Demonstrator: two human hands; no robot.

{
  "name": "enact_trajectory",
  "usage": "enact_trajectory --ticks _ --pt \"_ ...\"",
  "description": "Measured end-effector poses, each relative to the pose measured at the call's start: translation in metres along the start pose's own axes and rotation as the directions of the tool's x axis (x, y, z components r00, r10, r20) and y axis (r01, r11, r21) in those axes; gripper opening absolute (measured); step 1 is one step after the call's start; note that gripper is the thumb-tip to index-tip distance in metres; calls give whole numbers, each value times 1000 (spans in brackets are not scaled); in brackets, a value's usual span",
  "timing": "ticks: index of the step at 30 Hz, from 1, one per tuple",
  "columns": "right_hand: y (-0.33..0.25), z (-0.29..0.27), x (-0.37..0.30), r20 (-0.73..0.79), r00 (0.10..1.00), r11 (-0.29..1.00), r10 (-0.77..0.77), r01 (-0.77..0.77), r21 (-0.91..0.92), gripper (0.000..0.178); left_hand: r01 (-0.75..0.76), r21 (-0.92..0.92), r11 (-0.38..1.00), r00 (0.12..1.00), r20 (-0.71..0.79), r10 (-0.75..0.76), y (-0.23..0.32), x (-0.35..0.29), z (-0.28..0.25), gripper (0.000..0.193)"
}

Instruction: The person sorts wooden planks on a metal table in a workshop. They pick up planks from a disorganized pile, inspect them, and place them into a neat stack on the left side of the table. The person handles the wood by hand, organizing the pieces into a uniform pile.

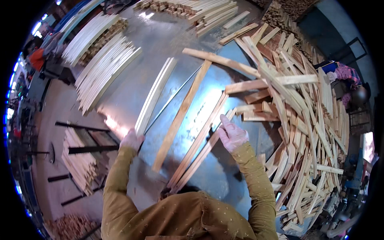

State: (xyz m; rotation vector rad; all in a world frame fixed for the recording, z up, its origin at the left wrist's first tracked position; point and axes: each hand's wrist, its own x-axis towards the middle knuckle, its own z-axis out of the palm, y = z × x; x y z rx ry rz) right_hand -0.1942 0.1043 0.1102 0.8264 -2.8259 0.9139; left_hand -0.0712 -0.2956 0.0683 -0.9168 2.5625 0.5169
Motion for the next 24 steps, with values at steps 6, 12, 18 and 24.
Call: enact_trajectory --ticks 6,12,18,24 --pt "29 -3 152 48 993 900 -104 115 -421 58 -258 -118 959 961 -135 242 15 102 -31 56" --pt "126 15 294 139 892 676 431 -217 -704 64 -464 -30 886 857 -268 440 196 245 -97 55" --pt "172 37 310 188 838 690 513 -273 -670 59 -456 148 877 741 -483 467 400 401 -133 43" --pt "278 61 273 -233 966 616 -108 -120 -779 55 -771 -294 564 581 -686 437 419 356 -110 52"
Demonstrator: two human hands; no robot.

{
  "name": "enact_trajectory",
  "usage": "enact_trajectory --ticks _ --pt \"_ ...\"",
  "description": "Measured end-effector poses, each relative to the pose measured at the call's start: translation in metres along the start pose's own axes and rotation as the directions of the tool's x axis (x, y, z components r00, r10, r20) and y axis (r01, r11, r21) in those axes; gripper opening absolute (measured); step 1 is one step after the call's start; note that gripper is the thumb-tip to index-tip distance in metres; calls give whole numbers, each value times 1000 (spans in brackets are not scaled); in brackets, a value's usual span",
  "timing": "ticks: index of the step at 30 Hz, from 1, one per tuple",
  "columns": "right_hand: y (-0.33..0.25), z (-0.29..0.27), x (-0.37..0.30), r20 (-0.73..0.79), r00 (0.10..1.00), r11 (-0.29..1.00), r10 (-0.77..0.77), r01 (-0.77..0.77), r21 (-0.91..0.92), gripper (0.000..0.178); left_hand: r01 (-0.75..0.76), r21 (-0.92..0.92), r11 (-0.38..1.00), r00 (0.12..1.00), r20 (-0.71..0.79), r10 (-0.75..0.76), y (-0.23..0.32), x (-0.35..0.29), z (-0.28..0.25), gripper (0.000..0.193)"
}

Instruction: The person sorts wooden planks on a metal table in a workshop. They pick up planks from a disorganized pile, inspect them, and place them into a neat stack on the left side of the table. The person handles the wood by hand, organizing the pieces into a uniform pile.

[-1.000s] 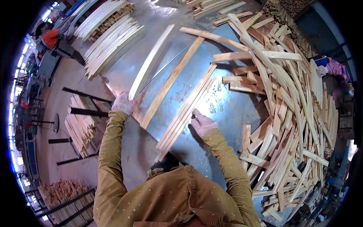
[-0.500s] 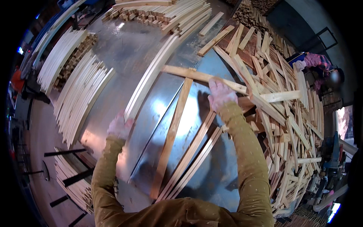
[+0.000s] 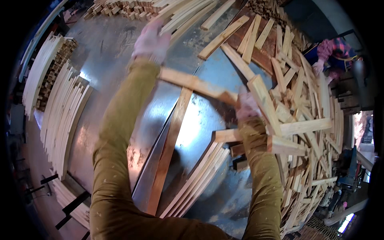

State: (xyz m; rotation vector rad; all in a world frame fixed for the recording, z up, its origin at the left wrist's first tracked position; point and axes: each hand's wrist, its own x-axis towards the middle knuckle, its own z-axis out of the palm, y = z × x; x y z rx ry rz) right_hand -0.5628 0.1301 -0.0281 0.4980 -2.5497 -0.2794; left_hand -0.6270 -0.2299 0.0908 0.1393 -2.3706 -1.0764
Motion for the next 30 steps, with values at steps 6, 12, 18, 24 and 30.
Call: enact_trajectory --ticks 6,12,18,24,30 --pt "-30 -80 -3 267 878 388 398 -424 818 55 -422 232 876 894 264 361 16 -299 -130 65" --pt "-140 -325 -4 534 758 -20 -374 -583 812 73 275 -729 627 930 368 21 70 -375 -152 68" --pt "-87 -323 -74 -85 973 420 217 -14 907 91 744 -646 170 657 754 -10 114 -392 -190 37" --pt "100 -242 -143 387 865 936 320 -351 10 92 770 -586 254 639 706 -306 95 -468 -193 32" --pt "41 -296 -154 412 909 976 68 -145 160 63 685 -150 713 696 424 -580 78 -485 -235 48"
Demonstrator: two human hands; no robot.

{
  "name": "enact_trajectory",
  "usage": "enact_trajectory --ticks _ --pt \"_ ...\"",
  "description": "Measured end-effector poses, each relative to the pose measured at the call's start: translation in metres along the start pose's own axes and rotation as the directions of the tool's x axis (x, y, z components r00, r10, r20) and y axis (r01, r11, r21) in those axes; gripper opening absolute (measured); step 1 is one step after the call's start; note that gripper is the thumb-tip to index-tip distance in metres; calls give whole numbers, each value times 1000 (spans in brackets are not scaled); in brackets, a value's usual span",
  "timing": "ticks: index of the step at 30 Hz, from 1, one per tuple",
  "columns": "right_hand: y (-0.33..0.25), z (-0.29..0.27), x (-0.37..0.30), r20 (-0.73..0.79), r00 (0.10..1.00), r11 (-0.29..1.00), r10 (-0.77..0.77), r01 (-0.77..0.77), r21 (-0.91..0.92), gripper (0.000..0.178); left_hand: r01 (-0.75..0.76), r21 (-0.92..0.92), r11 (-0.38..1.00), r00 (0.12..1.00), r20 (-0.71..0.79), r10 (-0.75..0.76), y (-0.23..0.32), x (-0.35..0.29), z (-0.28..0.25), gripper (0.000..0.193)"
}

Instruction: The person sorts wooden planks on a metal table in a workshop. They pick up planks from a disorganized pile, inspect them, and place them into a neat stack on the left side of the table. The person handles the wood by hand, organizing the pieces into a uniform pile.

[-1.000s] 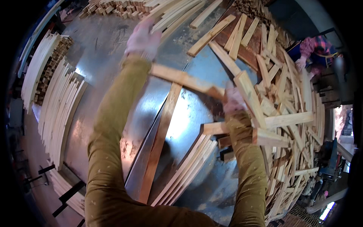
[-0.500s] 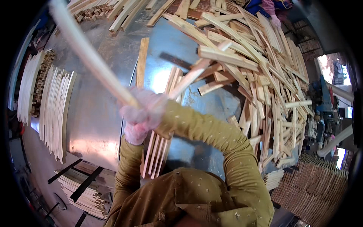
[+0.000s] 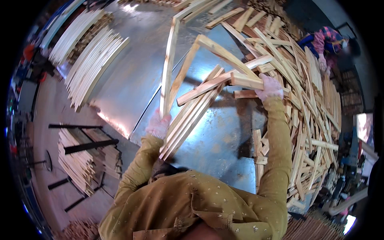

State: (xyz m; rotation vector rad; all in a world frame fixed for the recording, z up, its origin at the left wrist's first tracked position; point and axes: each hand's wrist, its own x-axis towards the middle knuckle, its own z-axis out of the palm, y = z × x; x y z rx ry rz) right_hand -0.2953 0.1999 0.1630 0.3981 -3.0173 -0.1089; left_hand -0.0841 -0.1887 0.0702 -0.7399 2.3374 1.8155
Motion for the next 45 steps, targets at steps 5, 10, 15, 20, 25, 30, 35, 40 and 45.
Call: enact_trajectory --ticks 5,10,15,20,25,30,35,40,45 --pt "40 -61 -30 -682 693 676 235 388 627 41 -230 508 830 969 45 241 67 31 16 83" --pt "81 -122 -79 -525 828 391 194 426 816 63 -312 765 564 949 223 222 104 75 64 96" --pt "44 -165 -167 -152 944 57 294 142 988 81 -196 744 639 930 349 -120 99 113 98 95" --pt "-30 -107 -204 161 986 -678 47 -87 730 73 -80 243 967 810 581 -79 62 80 69 62" --pt "-125 22 -216 362 926 -634 106 -217 742 67 693 -479 539 557 830 22 28 -6 59 62" --pt "-152 96 -165 628 730 -233 270 -583 778 42 587 -439 680 622 782 -32 -35 -15 85 58" --pt "-180 85 -153 401 819 220 409 -515 828 58 295 -570 767 759 627 174 -38 -46 125 74" --pt "-159 66 -158 715 611 -572 340 -469 673 68 153 -492 857 730 641 237 -27 -67 93 88" --pt "-157 128 -173 496 752 -142 435 -486 862 106 -30 193 981 825 559 -84 -41 -91 123 111"
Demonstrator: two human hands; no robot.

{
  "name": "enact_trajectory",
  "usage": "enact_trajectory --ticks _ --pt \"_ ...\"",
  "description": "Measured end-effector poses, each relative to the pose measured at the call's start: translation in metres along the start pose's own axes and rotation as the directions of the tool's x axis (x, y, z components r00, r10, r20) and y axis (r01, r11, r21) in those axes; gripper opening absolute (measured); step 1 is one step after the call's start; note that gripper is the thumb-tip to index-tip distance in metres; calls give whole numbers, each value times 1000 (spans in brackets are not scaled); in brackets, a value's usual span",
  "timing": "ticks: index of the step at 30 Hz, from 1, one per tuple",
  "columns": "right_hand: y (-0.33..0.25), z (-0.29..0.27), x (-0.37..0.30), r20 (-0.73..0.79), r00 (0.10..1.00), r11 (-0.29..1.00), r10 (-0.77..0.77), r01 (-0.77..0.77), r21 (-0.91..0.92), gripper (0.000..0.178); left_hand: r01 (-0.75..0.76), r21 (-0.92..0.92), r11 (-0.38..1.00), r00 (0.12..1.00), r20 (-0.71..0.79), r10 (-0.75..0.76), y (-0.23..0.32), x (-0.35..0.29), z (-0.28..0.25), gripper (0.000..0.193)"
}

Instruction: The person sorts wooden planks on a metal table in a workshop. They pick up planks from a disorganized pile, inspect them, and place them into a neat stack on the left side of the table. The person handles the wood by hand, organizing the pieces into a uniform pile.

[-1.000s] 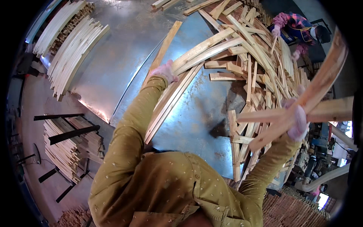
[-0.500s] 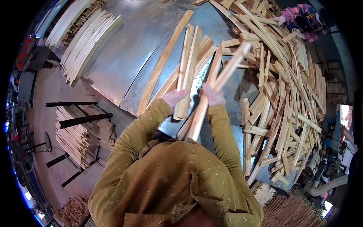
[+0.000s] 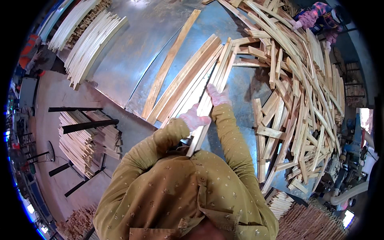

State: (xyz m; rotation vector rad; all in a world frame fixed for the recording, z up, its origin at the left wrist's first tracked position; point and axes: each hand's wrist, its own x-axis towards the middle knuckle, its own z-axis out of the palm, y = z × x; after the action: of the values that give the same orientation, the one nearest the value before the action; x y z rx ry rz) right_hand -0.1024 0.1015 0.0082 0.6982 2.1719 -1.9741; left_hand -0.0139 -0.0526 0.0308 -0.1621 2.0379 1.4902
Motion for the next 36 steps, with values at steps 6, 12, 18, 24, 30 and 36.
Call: enact_trajectory --ticks 6,12,18,24,30,36 --pt "-55 5 -45 71 974 974 214 -219 64 94 226 479 848 927 162 -339 49 -11 -9 98" --pt "-1 10 -9 -11 981 962 193 -191 -195 104 53 564 824 911 -366 191 16 -1 -64 86" --pt "-8 34 -17 71 976 849 206 -143 -508 101 454 373 809 855 -438 -278 41 5 -65 93" --pt "-32 -2 -15 108 934 516 342 -90 -852 99 348 554 756 911 -389 -134 26 -7 -34 107" --pt "-39 9 -22 122 934 592 337 -109 -799 109 357 669 652 930 -322 -179 37 -2 -11 128" --pt "-46 7 -18 61 964 669 257 -132 -731 105 195 369 909 932 -360 -54 -2 -5 -39 117"
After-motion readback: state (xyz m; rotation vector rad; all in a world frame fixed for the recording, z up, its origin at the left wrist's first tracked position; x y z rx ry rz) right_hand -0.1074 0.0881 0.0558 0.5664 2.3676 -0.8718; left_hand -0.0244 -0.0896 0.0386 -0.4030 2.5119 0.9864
